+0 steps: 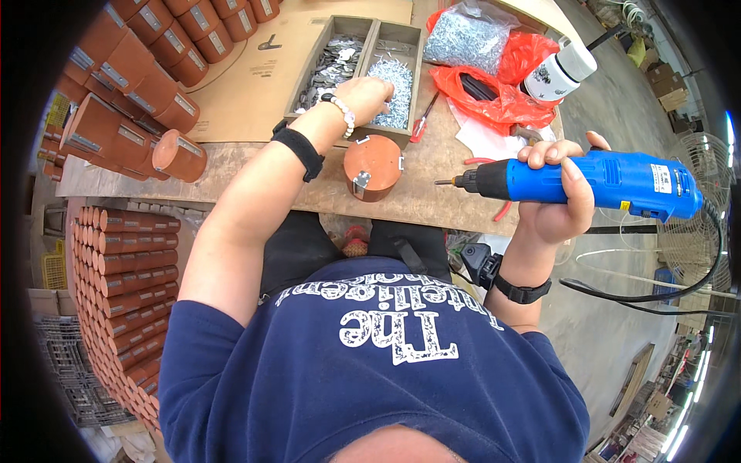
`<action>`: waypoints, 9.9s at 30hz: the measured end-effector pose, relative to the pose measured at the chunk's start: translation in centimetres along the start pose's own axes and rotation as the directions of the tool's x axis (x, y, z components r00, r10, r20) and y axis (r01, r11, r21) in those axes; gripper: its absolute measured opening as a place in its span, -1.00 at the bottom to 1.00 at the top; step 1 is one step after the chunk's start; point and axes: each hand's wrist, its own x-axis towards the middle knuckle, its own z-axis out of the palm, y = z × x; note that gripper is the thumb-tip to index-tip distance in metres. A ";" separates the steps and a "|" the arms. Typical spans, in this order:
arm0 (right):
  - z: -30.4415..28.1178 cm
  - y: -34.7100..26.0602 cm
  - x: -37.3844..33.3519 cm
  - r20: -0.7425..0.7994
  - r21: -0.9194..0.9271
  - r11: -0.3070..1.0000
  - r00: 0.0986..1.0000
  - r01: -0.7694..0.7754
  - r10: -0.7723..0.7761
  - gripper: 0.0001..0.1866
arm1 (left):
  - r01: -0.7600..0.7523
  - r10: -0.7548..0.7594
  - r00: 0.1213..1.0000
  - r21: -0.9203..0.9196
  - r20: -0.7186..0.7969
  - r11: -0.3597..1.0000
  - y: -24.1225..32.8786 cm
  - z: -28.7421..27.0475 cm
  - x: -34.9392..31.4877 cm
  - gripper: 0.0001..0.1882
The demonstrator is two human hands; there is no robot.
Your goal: Using an electric screwdriver to attach metal brackets to cylindrical components on a workbench.
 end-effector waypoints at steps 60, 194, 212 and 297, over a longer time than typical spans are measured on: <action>3.3 1.0 -0.5 0.224 0.163 0.985 0.970 0.063 -0.100 -0.47 | 0.160 -0.158 0.957 -0.897 0.243 -0.412 7.6 -3.2 -13.4 -0.89; -0.8 -2.1 -1.6 0.072 0.212 0.970 0.988 0.120 -0.138 -0.48 | 0.068 -0.125 0.984 -0.908 0.130 -0.413 8.3 -2.7 -14.7 -0.86; 4.4 0.1 -1.4 0.330 0.125 0.992 0.943 -0.007 -0.035 -0.44 | 0.098 -0.062 0.986 -0.841 0.154 -0.532 7.6 -1.5 -16.1 -0.87; 0.2 -1.2 -1.2 0.169 0.105 0.993 0.983 0.049 -0.066 -0.42 | -0.234 0.097 0.869 -0.229 -0.485 0.945 4.1 0.8 -13.7 -0.57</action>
